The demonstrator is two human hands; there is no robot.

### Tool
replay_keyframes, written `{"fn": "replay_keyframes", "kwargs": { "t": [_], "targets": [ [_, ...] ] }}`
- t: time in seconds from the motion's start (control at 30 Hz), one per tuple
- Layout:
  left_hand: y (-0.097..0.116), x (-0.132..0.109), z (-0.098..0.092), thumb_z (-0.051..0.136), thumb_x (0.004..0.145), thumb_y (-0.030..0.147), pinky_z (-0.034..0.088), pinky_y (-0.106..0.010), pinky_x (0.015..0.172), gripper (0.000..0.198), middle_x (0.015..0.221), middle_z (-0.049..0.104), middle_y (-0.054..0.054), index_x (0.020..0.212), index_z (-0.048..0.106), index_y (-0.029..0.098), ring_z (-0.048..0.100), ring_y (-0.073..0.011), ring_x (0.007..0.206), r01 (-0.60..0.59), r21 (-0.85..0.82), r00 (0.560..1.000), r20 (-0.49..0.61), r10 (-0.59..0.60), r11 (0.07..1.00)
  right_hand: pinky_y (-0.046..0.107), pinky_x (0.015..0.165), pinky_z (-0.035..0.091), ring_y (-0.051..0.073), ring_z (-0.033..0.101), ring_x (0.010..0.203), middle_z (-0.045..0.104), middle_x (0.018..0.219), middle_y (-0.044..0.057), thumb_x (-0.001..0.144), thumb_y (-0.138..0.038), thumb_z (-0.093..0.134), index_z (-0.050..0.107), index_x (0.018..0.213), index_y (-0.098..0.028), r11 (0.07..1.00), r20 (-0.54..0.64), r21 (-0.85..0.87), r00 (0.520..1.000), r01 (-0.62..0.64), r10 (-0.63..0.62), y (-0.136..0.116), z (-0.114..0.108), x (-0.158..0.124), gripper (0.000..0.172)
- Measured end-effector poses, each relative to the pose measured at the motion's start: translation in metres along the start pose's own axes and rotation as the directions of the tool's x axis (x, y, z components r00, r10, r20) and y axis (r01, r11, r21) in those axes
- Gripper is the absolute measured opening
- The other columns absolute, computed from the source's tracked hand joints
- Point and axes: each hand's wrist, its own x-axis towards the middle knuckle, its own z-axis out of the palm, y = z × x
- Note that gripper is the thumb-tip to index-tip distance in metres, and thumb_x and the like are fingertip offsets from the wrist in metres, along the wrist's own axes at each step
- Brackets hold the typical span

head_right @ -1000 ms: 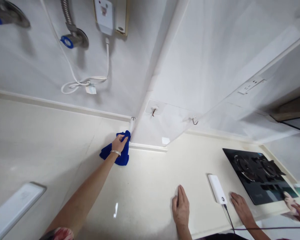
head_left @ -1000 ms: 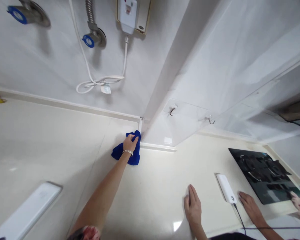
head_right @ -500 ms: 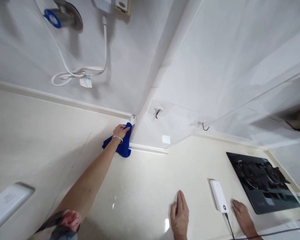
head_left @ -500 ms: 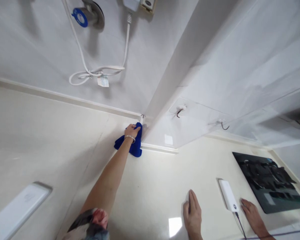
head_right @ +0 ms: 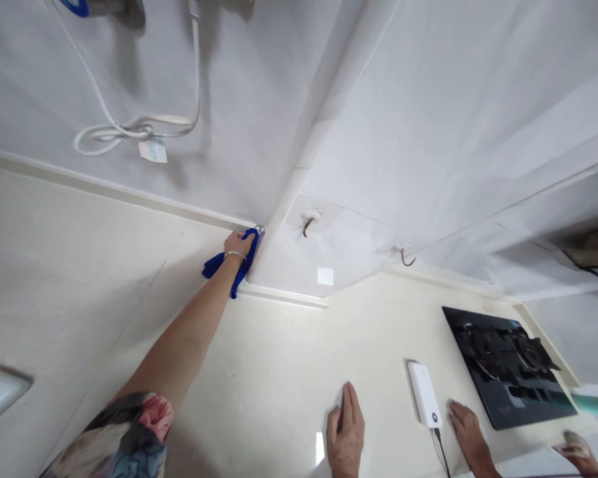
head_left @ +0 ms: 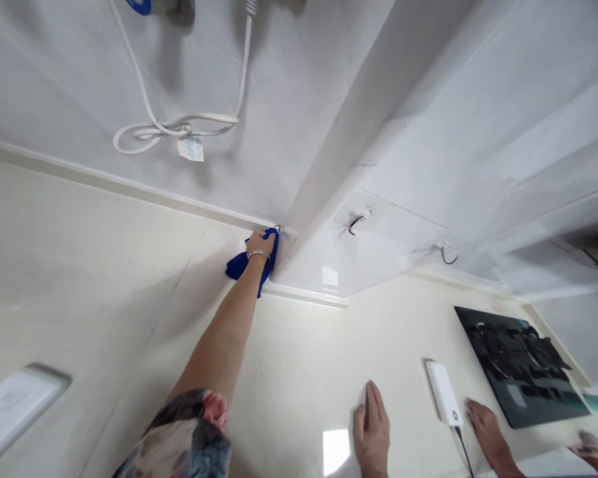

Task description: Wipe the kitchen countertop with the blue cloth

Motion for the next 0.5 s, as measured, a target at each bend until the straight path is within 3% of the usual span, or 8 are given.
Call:
{"fn": "replay_keyframes", "kwargs": {
  "t": [0.13, 0.27, 0.5],
  "targets": [
    [0.001, -0.014, -0.008, 0.064, 0.09, 0.042, 0.047, -0.04, 0.106, 0.027, 0.122, 0.073, -0.014, 0.106, 0.069, 0.021, 0.064, -0.031, 0.122, -0.059, 0.038, 0.998, 0.027, 0.058, 0.998, 0.08, 0.091, 0.053, 0.049, 0.057, 0.128, 0.058, 0.145, 0.016, 0.092, -0.066, 0.04, 0.049, 0.153, -0.037, 1.0, -0.016, -0.02, 1.0, 0.007, -0.007, -0.005, -0.003, 0.003, 0.068],
    [-0.008, -0.036, -0.023, 0.064, 0.091, 0.041, 0.047, -0.039, 0.106, 0.023, 0.119, 0.073, -0.013, 0.104, 0.068, 0.022, 0.065, -0.0309, 0.12, -0.114, 0.077, 0.992, 0.067, 0.109, 0.99, 0.073, 0.092, 0.056, 0.045, 0.06, 0.125, 0.058, 0.145, 0.015, 0.094, -0.067, 0.039, 0.05, 0.153, -0.036, 1.0, -0.027, -0.02, 1.0, 0.016, -0.017, -0.003, -0.003, 0.004, 0.068],
    [-0.05, -0.1, -0.05, 0.064, 0.092, 0.035, 0.05, -0.033, 0.101, 0.014, 0.109, 0.074, -0.009, 0.099, 0.067, 0.023, 0.068, -0.0261, 0.112, -0.207, 0.105, 0.975, 0.101, 0.196, 0.973, 0.06, 0.106, 0.052, 0.036, 0.058, 0.132, 0.057, 0.147, 0.022, 0.105, -0.045, 0.039, 0.051, 0.151, -0.012, 0.999, -0.01, -0.016, 0.999, 0.05, -0.05, 0.004, 0.005, -0.007, 0.057]
  ]
}}
